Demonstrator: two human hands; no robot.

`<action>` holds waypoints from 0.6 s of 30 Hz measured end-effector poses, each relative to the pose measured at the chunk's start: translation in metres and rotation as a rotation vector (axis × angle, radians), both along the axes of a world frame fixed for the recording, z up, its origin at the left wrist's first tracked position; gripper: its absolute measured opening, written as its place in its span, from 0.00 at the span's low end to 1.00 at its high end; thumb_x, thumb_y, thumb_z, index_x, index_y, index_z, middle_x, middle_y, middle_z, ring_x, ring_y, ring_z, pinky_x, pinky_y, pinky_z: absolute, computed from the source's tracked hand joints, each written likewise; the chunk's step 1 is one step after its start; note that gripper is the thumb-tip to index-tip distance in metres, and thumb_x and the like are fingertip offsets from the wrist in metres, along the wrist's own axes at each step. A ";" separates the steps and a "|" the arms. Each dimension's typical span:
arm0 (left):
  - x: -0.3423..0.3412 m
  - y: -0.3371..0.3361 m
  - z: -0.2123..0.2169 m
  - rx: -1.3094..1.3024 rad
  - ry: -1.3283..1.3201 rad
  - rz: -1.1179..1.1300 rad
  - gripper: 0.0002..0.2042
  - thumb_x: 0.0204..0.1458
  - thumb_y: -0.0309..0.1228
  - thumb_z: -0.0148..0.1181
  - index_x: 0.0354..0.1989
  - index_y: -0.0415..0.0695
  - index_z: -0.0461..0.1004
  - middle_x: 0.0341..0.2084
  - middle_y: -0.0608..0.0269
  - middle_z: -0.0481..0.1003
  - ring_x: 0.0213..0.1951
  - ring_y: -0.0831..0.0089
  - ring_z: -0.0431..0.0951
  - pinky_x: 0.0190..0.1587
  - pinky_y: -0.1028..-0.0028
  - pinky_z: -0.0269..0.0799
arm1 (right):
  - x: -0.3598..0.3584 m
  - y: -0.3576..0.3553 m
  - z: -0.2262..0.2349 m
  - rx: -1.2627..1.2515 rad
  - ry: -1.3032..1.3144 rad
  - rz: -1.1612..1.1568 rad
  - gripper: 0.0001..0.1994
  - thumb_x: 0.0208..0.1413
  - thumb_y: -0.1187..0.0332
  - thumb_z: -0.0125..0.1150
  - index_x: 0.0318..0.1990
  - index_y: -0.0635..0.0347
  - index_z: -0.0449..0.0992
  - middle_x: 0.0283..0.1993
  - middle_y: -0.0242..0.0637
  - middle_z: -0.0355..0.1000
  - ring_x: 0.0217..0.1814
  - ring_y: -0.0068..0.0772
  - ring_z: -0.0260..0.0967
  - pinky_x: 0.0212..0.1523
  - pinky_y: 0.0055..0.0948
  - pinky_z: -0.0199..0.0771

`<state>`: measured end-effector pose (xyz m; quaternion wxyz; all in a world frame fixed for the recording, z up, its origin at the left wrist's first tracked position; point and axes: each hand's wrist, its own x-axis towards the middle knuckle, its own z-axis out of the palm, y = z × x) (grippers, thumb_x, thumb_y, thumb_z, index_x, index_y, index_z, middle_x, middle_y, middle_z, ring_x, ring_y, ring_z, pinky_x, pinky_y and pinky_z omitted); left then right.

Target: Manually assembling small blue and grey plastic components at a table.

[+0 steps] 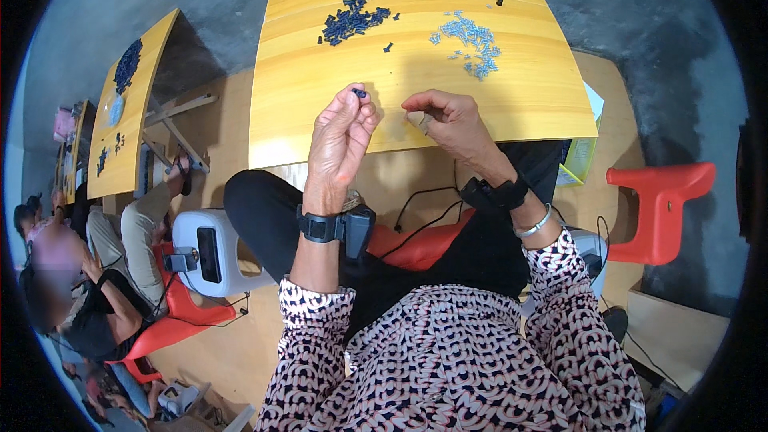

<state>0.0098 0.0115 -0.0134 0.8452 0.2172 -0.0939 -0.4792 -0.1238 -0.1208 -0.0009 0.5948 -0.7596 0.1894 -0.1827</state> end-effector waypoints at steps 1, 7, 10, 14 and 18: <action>0.000 0.000 0.000 -0.005 0.001 -0.003 0.10 0.53 0.26 0.53 0.41 0.35 0.68 0.31 0.61 0.68 0.31 0.77 0.65 0.37 0.79 0.66 | -0.001 0.000 0.000 0.025 -0.027 0.015 0.08 0.51 0.76 0.58 0.39 0.67 0.75 0.33 0.27 0.72 0.35 0.13 0.65 0.37 0.15 0.66; 0.001 0.001 0.000 0.007 -0.028 0.007 0.08 0.54 0.28 0.53 0.40 0.37 0.70 0.30 0.63 0.72 0.30 0.78 0.68 0.37 0.78 0.67 | -0.017 -0.015 0.014 -0.144 0.046 -0.020 0.07 0.49 0.75 0.58 0.37 0.65 0.75 0.30 0.28 0.72 0.30 0.14 0.63 0.31 0.17 0.65; 0.004 0.006 0.001 -0.004 -0.023 0.006 0.09 0.53 0.28 0.54 0.40 0.37 0.70 0.30 0.63 0.72 0.30 0.78 0.68 0.36 0.79 0.67 | -0.026 -0.041 0.022 -0.340 0.033 -0.088 0.07 0.48 0.76 0.55 0.35 0.64 0.76 0.26 0.31 0.72 0.26 0.16 0.62 0.27 0.19 0.65; 0.003 0.006 0.003 0.002 -0.012 0.005 0.10 0.54 0.27 0.52 0.42 0.36 0.67 0.32 0.62 0.67 0.31 0.78 0.64 0.36 0.81 0.65 | -0.042 -0.090 0.030 -0.443 0.090 -0.231 0.09 0.46 0.77 0.51 0.33 0.63 0.77 0.23 0.33 0.71 0.23 0.18 0.62 0.25 0.20 0.64; 0.003 0.006 0.006 0.007 -0.042 0.007 0.10 0.54 0.27 0.52 0.42 0.36 0.68 0.32 0.63 0.68 0.31 0.78 0.65 0.36 0.81 0.65 | -0.047 -0.126 0.041 -0.596 0.177 -0.206 0.08 0.48 0.77 0.53 0.36 0.64 0.77 0.26 0.27 0.71 0.25 0.14 0.59 0.26 0.17 0.61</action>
